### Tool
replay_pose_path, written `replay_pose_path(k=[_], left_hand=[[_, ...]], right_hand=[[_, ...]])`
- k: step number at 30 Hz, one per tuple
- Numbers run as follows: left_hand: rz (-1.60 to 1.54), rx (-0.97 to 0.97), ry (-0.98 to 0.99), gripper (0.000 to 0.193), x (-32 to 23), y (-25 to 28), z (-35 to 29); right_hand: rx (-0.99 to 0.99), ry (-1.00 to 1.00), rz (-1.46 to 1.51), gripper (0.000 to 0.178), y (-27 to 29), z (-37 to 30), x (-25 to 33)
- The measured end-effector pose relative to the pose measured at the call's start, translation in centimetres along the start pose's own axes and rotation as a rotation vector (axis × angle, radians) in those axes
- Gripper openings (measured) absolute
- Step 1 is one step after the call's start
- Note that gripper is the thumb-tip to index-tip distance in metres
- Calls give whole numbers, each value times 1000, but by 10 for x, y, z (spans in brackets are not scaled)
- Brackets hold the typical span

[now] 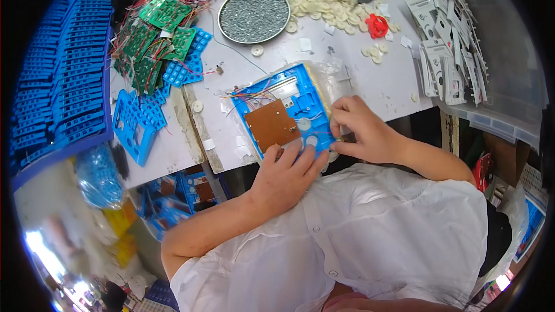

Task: Assembling a small circuit board into a plastic housing and applying sealant with a handheld tool.

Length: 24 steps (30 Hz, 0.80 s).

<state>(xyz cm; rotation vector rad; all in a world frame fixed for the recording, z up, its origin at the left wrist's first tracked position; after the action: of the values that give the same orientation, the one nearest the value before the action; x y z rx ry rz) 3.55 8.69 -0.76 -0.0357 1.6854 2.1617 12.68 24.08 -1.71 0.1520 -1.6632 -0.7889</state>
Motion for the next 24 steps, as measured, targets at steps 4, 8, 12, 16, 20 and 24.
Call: replay_pose_path(k=[4,8,12,16,20,24], left_hand=[[-129,-81,60,53,9,1,-5],[-266,-276,116,49,18,11,-8],[-231,-387,312,42,52,28,-14],[-237,-418,411,32,72,25,-20],[-282,-493,471,26,82,30,-19],[-259,-523,498,26,93,28,-17]], right_hand=[[-206,181,-165,23,20,32,26],[-298,300,-308,20,-3,75,36],[-315,332,-403,22,-25,100,39],[-332,406,-397,25,-41,107,48],[-313,379,-441,25,-42,113,50],[-308,337,-581,16,-49,121,54]])
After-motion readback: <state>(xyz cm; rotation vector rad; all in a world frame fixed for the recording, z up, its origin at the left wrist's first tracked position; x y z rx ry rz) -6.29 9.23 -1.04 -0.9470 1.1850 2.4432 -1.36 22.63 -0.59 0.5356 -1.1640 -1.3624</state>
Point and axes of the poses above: each hand's wrist, its own z-axis towards the middle knuckle, its own y-axis out of the back of the hand, x = y × z, the point moved 7 cm from there along z, towards the middle knuckle, and after that the axes turned 8 degrees about -x, right-handed, at the moved point
